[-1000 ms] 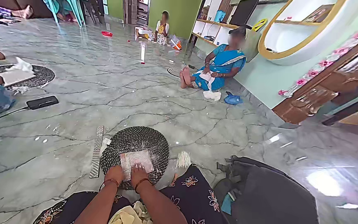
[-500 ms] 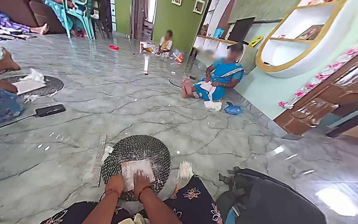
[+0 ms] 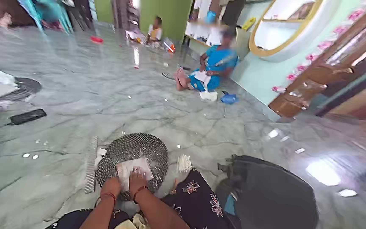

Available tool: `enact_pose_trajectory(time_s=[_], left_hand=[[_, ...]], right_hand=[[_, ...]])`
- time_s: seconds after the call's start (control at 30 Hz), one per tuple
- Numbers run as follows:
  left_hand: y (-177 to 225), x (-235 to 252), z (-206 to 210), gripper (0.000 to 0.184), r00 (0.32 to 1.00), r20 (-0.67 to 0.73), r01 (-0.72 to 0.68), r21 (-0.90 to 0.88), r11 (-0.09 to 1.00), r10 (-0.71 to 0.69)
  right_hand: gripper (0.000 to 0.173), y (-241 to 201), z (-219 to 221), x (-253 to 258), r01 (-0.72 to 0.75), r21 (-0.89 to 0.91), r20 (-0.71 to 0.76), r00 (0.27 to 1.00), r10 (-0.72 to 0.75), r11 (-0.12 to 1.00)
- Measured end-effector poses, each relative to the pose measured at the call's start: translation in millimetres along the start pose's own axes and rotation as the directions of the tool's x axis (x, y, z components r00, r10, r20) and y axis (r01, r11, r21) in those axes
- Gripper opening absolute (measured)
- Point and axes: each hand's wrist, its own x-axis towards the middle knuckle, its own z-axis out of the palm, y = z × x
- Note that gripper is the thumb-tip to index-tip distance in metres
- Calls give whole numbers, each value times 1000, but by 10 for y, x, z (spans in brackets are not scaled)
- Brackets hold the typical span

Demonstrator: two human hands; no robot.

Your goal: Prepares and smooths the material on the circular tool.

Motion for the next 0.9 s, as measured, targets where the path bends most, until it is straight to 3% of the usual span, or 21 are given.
enact_pose_trajectory(time_s=[0.1,0.23,0.33,0.47,0.57,0.73,0.83,0.9], left_hand=[[0,89,-29,35,999,-30,19,-70,997,-21],[-10,146,31,35,1000,-14,6,-42,999,-7],[-4,107,8,36,1000,-12,23,-7,1000,-23],[-4,-11,50,37,1000,24,-3,80,997,1],[52,3,-39,34,1000,7,-10,66,998,9],[37,59,-54,32,1000,1,16,8,1000,-16],[31,90,-42,33,1000,17,9,31,999,-10],[19,69,-26,35,1000,28,1,47,999,-2]], right_hand=[[86,81,-16,132,83,-66,25,996,-82,994],[63,125,-34,113,105,-126,56,994,-98,987],[53,53,43,77,76,-36,28,997,-75,996],[37,-48,20,-110,46,-36,99,994,-43,998],[48,-72,-70,-33,-4,3,32,999,4,1000],[74,112,-43,176,61,-36,41,997,-59,998],[72,134,-10,213,52,-75,63,997,-47,996],[61,89,15,175,35,-84,63,998,-29,996]])
